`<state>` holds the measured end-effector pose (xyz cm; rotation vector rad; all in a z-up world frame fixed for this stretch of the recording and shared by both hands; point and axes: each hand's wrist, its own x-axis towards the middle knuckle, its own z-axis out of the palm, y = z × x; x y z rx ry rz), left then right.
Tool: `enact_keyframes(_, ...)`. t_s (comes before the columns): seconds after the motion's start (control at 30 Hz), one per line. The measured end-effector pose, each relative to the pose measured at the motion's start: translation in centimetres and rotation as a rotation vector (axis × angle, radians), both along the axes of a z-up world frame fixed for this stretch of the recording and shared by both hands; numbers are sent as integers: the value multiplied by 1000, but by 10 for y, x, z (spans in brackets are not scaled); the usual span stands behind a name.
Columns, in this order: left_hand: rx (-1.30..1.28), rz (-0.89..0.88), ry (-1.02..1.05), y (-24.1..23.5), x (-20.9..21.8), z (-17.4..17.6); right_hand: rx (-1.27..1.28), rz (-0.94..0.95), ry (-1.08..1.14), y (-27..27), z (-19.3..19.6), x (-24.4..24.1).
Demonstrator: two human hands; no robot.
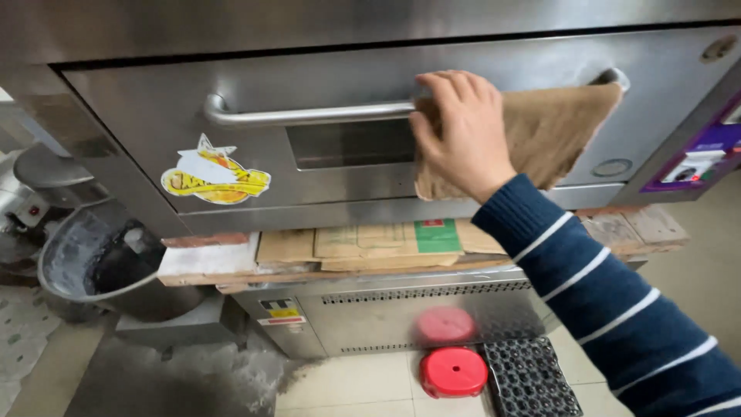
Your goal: The person places slices of processed meat onto round buns that have been drizzled with sauce on a metal tray. The person retrieves the meat from a green bowl and arranges the slices in a circular pattern on each bun.
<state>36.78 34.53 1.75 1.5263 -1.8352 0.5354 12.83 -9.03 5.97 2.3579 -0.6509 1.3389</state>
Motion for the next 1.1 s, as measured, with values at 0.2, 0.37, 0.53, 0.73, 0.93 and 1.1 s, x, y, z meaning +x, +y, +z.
enact_keyframes(0.2,-125,-226,787,-192,-31,21,-51,-279,68,-34,-18,-31)
enact_keyframes(0.37,156,-389,1783,-326,-14,-14,39,-459,188,-68,-44,-45)
enact_keyframes(0.53,-247,-867,2227,-376,5,12,-109,-498,189,-74,-48,-44)
enact_keyframes(0.73,-291,-989,2215,-400,13,-5,-134,-465,19,-67,-52,-31)
enact_keyframes(0.93,-296,-971,2214,-319,-26,-14,-127,-461,-16,8,-77,-50)
enact_keyframes(1.1,-311,-884,2323,-287,-35,-71,-86,-465,-84,45,-143,-63)
